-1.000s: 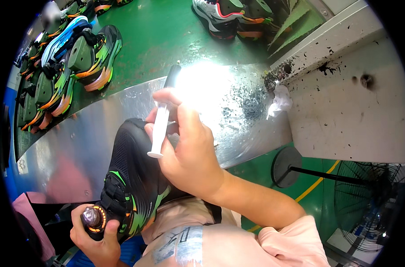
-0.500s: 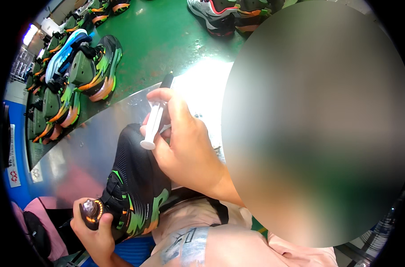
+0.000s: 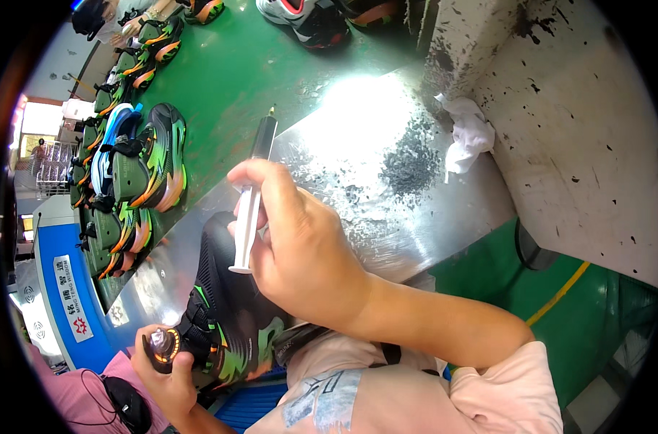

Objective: The person applies adhesive into the seams of various shoes using a syringe and then wipes the area with a cloth, before refilling the syringe from a larger bottle.

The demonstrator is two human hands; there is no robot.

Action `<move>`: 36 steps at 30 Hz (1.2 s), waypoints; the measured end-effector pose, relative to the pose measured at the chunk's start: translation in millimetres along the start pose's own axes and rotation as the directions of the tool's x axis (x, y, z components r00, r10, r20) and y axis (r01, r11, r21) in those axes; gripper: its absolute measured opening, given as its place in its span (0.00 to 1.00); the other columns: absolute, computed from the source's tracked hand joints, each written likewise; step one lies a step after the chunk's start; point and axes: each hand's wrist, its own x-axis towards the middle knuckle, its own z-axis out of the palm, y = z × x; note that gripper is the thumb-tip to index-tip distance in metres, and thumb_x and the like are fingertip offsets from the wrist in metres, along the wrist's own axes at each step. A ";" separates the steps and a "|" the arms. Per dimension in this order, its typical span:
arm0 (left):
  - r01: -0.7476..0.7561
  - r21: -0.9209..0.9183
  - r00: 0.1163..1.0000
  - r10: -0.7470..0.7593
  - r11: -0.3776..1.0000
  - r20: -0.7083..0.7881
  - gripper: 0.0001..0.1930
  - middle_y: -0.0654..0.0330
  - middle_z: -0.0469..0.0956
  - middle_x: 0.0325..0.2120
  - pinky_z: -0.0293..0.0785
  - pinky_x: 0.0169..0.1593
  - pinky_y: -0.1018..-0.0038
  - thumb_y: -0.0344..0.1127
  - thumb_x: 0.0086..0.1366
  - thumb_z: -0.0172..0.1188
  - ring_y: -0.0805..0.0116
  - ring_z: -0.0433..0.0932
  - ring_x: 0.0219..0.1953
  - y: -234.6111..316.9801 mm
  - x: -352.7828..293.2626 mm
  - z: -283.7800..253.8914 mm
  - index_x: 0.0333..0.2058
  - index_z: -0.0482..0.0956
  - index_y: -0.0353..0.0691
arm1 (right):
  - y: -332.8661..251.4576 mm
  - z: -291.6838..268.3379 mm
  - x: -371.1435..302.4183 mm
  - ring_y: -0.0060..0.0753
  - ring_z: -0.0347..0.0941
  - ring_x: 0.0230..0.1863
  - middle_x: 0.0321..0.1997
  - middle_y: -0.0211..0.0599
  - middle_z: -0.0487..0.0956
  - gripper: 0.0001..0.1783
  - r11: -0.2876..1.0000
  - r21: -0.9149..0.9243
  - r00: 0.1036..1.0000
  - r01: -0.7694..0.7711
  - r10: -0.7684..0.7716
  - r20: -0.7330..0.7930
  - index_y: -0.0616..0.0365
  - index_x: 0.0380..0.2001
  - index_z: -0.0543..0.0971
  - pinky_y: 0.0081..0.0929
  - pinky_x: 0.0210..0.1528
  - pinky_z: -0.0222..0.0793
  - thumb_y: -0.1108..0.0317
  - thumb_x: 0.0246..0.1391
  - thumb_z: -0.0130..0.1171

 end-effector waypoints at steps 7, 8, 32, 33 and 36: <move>-0.025 0.116 0.998 0.031 0.993 -0.050 0.24 0.61 0.71 0.20 0.66 0.30 0.78 0.47 0.48 0.66 0.74 0.69 0.24 -3.2 5.4 -0.8 0.32 0.70 0.31 | 7.3 -8.6 4.3 0.24 0.74 0.36 0.35 0.36 0.75 0.27 0.999 -0.003 0.998 -0.035 0.035 0.054 0.58 0.50 0.63 0.21 0.35 0.72 0.77 0.47 0.60; 0.027 0.133 0.994 -0.013 0.991 -0.107 0.24 0.59 0.73 0.19 0.68 0.31 0.76 0.46 0.46 0.68 0.71 0.71 0.23 -3.7 16.2 -1.8 0.31 0.71 0.32 | 6.8 -14.8 6.5 0.24 0.74 0.36 0.35 0.36 0.75 0.27 0.994 0.036 0.991 -0.099 0.096 0.089 0.58 0.50 0.62 0.22 0.35 0.72 0.77 0.47 0.60; -0.087 -0.058 0.477 -0.010 0.994 -0.879 0.40 0.49 0.68 0.47 0.61 0.55 0.65 0.30 0.41 0.71 0.56 0.67 0.51 -48.8 205.6 44.0 0.54 0.59 0.34 | -26.8 -104.7 -27.0 0.21 0.65 0.31 0.39 0.38 0.69 0.42 0.721 0.415 0.829 -0.555 0.438 0.347 0.54 0.52 0.59 0.11 0.26 0.62 0.69 0.32 0.71; -0.151 -0.369 0.667 -0.181 0.917 -0.723 0.34 0.52 0.71 0.43 0.65 0.50 0.69 0.30 0.42 0.69 0.62 0.70 0.45 -57.4 209.4 33.8 0.49 0.64 0.32 | -27.9 -103.4 -27.4 0.20 0.64 0.31 0.38 0.36 0.69 0.42 0.784 0.367 0.857 -0.501 0.391 0.335 0.55 0.53 0.59 0.11 0.27 0.61 0.68 0.34 0.70; -0.112 -0.676 0.873 -0.254 0.729 -0.418 0.19 0.57 0.77 0.32 0.72 0.40 0.76 0.27 0.45 0.65 0.71 0.75 0.31 -70.2 211.3 -0.6 0.38 0.75 0.30 | -28.9 -97.1 -26.8 0.16 0.62 0.30 0.35 0.32 0.69 0.40 0.863 0.178 0.868 -0.472 0.421 0.262 0.56 0.55 0.59 0.11 0.29 0.59 0.66 0.37 0.66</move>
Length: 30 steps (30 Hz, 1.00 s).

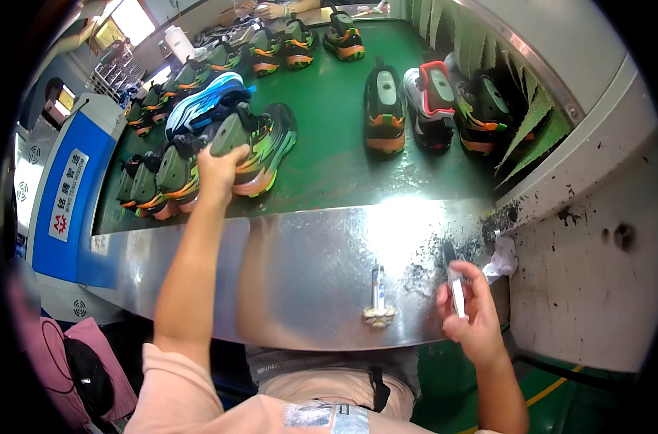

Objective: The person applies adhesive into the seams of various shoes using a syringe and then wipes the area with a cloth, before refilling the syringe from a larger bottle.

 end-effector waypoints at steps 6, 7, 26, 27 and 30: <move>-0.064 -0.015 0.937 0.065 0.998 0.342 0.20 0.60 0.77 0.34 0.71 0.43 0.76 0.26 0.47 0.62 0.71 0.75 0.36 16.4 -79.6 -127.1 0.42 0.74 0.30 | 5.2 10.3 -8.7 0.13 0.60 0.29 0.35 0.30 0.68 0.38 0.991 -0.118 0.997 -0.057 0.064 0.051 0.57 0.56 0.60 0.07 0.27 0.56 0.61 0.41 0.63; -0.005 0.016 0.954 0.000 1.000 0.301 0.20 0.60 0.77 0.35 0.69 0.45 0.76 0.26 0.46 0.62 0.72 0.75 0.37 15.6 -99.5 -148.5 0.42 0.74 0.30 | 5.9 11.9 -10.7 0.13 0.60 0.29 0.34 0.29 0.68 0.37 0.986 -0.145 0.993 -0.081 0.092 0.071 0.57 0.56 0.60 0.07 0.26 0.55 0.61 0.42 0.63; -0.304 0.718 0.860 -0.145 0.626 0.490 0.49 0.46 0.76 0.41 0.68 0.51 0.71 0.41 0.29 0.75 0.59 0.75 0.47 72.5 -95.3 -183.6 0.55 0.63 0.35 | -8.9 28.9 -10.8 0.10 0.55 0.24 0.33 0.27 0.67 0.32 0.975 -0.221 0.999 -0.030 0.026 -0.024 0.55 0.55 0.61 0.07 0.20 0.49 0.59 0.47 0.58; -0.270 0.859 0.878 -0.254 0.435 0.405 0.44 0.47 0.78 0.33 0.72 0.44 0.68 0.42 0.29 0.74 0.55 0.78 0.38 67.2 -94.8 -177.8 0.49 0.68 0.35 | -9.2 31.4 -9.8 0.10 0.55 0.23 0.33 0.27 0.67 0.31 0.962 -0.257 0.995 -0.088 0.072 -0.069 0.55 0.55 0.61 0.07 0.19 0.49 0.60 0.48 0.56; -0.398 0.786 0.907 0.078 0.473 0.413 0.25 0.52 0.78 0.25 0.72 0.33 0.67 0.38 0.31 0.71 0.51 0.77 0.29 47.1 -101.8 -178.1 0.31 0.73 0.36 | -7.9 41.2 -10.1 0.09 0.53 0.22 0.33 0.28 0.67 0.27 0.941 -0.305 0.989 -0.146 0.129 -0.076 0.55 0.54 0.62 0.07 0.18 0.46 0.63 0.50 0.52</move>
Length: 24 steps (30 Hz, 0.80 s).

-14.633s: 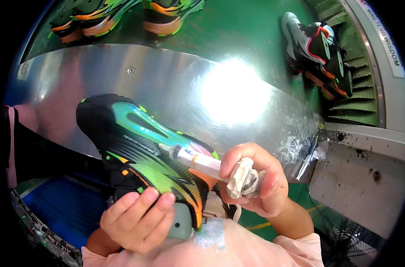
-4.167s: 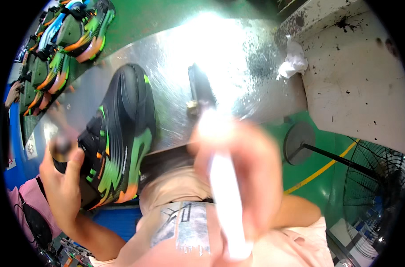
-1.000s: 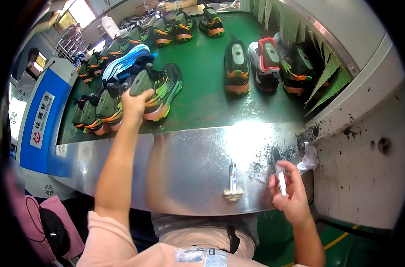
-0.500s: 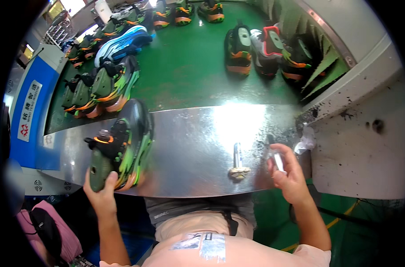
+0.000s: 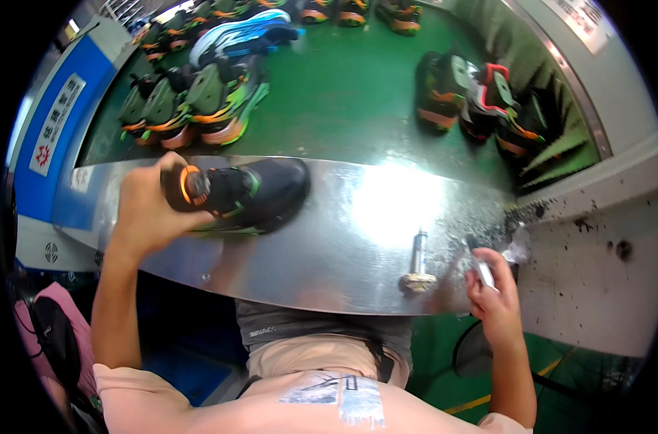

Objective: The person applies adhesive into the seams of various shoes using a syringe and then wipes the area with a cloth, before refilling the syringe from a larger bottle.

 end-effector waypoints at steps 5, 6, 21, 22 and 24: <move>-0.553 0.060 0.803 0.551 0.831 -0.229 0.09 0.52 0.79 0.32 0.73 0.32 0.70 0.36 0.50 0.57 0.55 0.80 0.36 -25.4 -66.6 17.7 0.30 0.72 0.39 | -21.9 27.0 0.2 0.10 0.52 0.20 0.29 0.26 0.66 0.30 0.979 -0.192 0.998 -0.062 0.054 -0.042 0.54 0.52 0.62 0.07 0.16 0.45 0.52 0.49 0.54; -0.507 -0.004 0.826 0.484 0.862 -0.290 0.04 0.53 0.80 0.31 0.73 0.31 0.73 0.31 0.53 0.55 0.58 0.80 0.35 -26.0 -81.7 26.0 0.28 0.72 0.40 | -29.6 36.4 1.0 0.10 0.52 0.19 0.28 0.27 0.65 0.34 0.995 -0.099 0.998 -0.004 0.010 0.064 0.55 0.52 0.61 0.07 0.15 0.47 0.46 0.49 0.55; -0.464 -0.024 0.848 0.437 0.885 -0.300 0.03 0.60 0.81 0.36 0.70 0.40 0.78 0.32 0.60 0.50 0.64 0.80 0.39 -49.7 -136.3 55.3 0.32 0.65 0.47 | -77.3 251.9 64.4 0.18 0.50 0.14 0.19 0.32 0.62 0.48 0.875 0.279 0.547 -0.395 -0.020 0.837 0.62 0.46 0.60 0.15 0.12 0.47 0.22 0.45 0.37; -0.440 -0.081 0.857 0.391 0.894 -0.337 0.03 0.60 0.81 0.36 0.70 0.40 0.78 0.32 0.60 0.50 0.64 0.80 0.39 -50.3 -137.0 57.3 0.31 0.65 0.47 | -78.8 255.6 63.9 0.18 0.50 0.15 0.19 0.32 0.62 0.48 0.886 0.255 0.550 -0.386 -0.001 0.835 0.62 0.46 0.60 0.15 0.13 0.47 0.22 0.45 0.37; -0.461 -0.039 0.840 0.422 0.886 -0.342 0.03 0.61 0.81 0.35 0.69 0.40 0.79 0.31 0.59 0.49 0.65 0.80 0.39 -51.8 -137.1 60.8 0.30 0.65 0.48 | -78.8 262.2 65.4 0.18 0.51 0.15 0.19 0.32 0.62 0.48 0.898 0.225 0.551 -0.379 0.024 0.834 0.62 0.46 0.60 0.15 0.13 0.47 0.22 0.45 0.37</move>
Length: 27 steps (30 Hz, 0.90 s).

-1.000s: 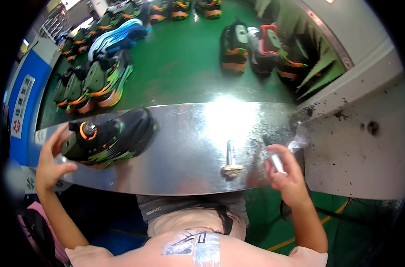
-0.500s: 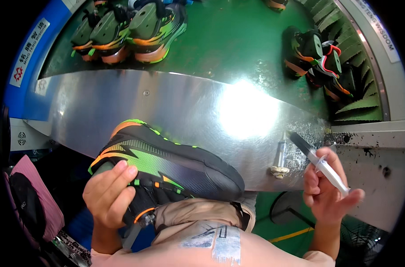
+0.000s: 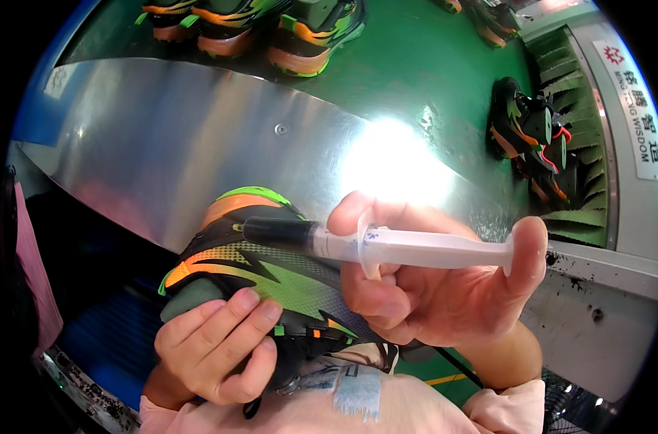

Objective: The person applies adhesive into the seams of various shoes using a syringe and then wipes the area with a cloth, before refilling the syringe from a larger bottle.

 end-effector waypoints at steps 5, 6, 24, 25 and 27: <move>0.023 -0.026 0.997 -0.025 0.999 -0.067 0.03 0.63 0.81 0.36 0.68 0.41 0.81 0.32 0.60 0.48 0.68 0.79 0.41 -4.1 -1.9 2.7 0.29 0.66 0.50 | 2.3 -5.5 18.9 0.18 0.52 0.17 0.20 0.32 0.63 0.48 0.998 -0.045 0.997 -0.039 0.042 0.072 0.61 0.47 0.59 0.13 0.14 0.48 0.23 0.45 0.39; 0.021 -0.025 0.997 -0.022 0.999 -0.074 0.03 0.63 0.81 0.36 0.68 0.41 0.81 0.32 0.60 0.48 0.68 0.79 0.41 -4.5 -2.3 3.1 0.29 0.66 0.50 | 1.7 -6.2 22.2 0.18 0.53 0.17 0.21 0.32 0.63 0.48 0.998 -0.052 0.995 -0.046 0.051 0.086 0.61 0.48 0.59 0.13 0.14 0.49 0.23 0.44 0.40; -0.035 -0.007 0.996 0.035 0.999 -0.077 0.01 0.63 0.81 0.35 0.69 0.44 0.73 0.35 0.60 0.46 0.64 0.79 0.39 -6.4 -20.6 4.7 0.30 0.66 0.50 | 9.5 16.3 -49.1 0.13 0.59 0.25 0.24 0.31 0.68 0.50 0.998 0.006 0.941 -0.064 0.063 -0.334 0.69 0.43 0.68 0.09 0.26 0.53 0.29 0.34 0.60; -0.006 0.064 0.998 0.010 0.998 -0.063 0.05 0.70 0.81 0.37 0.67 0.47 0.80 0.37 0.62 0.43 0.73 0.78 0.43 -5.0 -21.9 5.8 0.27 0.65 0.54 | 10.5 15.0 -55.9 0.13 0.59 0.26 0.26 0.32 0.68 0.52 0.996 0.050 0.946 -0.074 0.086 -0.314 0.71 0.43 0.67 0.10 0.28 0.53 0.29 0.33 0.61; -0.016 0.100 0.999 0.021 0.995 -0.046 0.04 0.70 0.81 0.37 0.67 0.48 0.79 0.37 0.63 0.43 0.72 0.78 0.43 -2.6 -25.3 4.7 0.29 0.64 0.54 | 12.2 15.3 -72.0 0.13 0.58 0.29 0.29 0.33 0.69 0.55 0.994 0.094 0.939 -0.055 0.083 -0.333 0.75 0.45 0.67 0.11 0.33 0.52 0.29 0.32 0.62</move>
